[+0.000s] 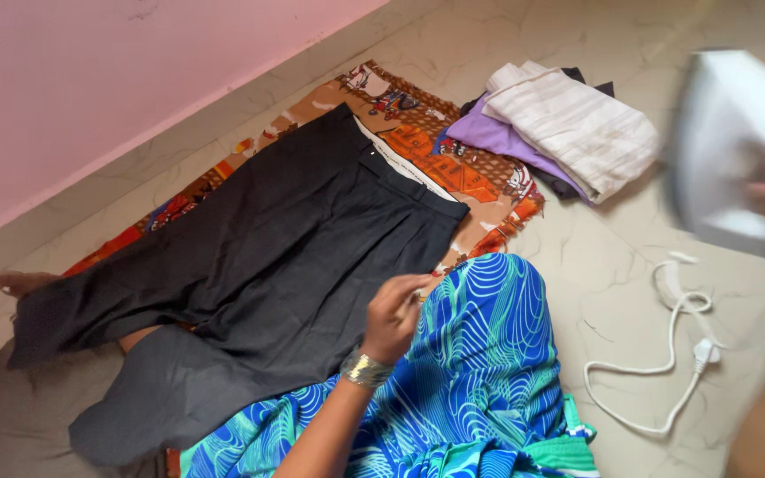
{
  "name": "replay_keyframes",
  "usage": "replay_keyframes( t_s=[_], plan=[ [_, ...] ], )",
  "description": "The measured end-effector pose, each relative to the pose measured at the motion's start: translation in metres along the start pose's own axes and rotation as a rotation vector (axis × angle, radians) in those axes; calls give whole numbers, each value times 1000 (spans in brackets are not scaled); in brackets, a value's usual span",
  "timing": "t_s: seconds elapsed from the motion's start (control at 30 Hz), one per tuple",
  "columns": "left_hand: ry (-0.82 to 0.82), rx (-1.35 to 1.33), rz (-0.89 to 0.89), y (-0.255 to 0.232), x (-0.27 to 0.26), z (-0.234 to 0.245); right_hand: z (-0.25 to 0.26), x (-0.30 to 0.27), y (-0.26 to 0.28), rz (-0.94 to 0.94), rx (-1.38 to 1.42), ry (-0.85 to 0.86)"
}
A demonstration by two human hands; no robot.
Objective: The person irons a white striped shirt and a pair of dark trousers on a patterned mat on the floor. They use a handheld electric iron to smooth the fabric, folding the garments as they work.
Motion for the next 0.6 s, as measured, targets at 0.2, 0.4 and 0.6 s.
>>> replay_keyframes(
  t_s=[0.2, 0.4, 0.6],
  plan=[
    [129, -380, 239, -45, 54, -54, -254, -62, 124, 299, 174, 479],
    [-467, -986, 536, 64, 34, 21, -384, -174, 203, 532, -62, 514],
    [-641, -935, 703, 131, 10, 64, -379, -204, 223, 817, 84, 518]
  ],
)
Point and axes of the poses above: each hand's wrist, its own x-axis towards the middle knuckle, its own z-axis out of the back of the hand, y = z × x, the point moved 10 cm from there along x, towards the middle knuckle, and after that the axes turned 1 degree about -x, right-handed, at the moved point
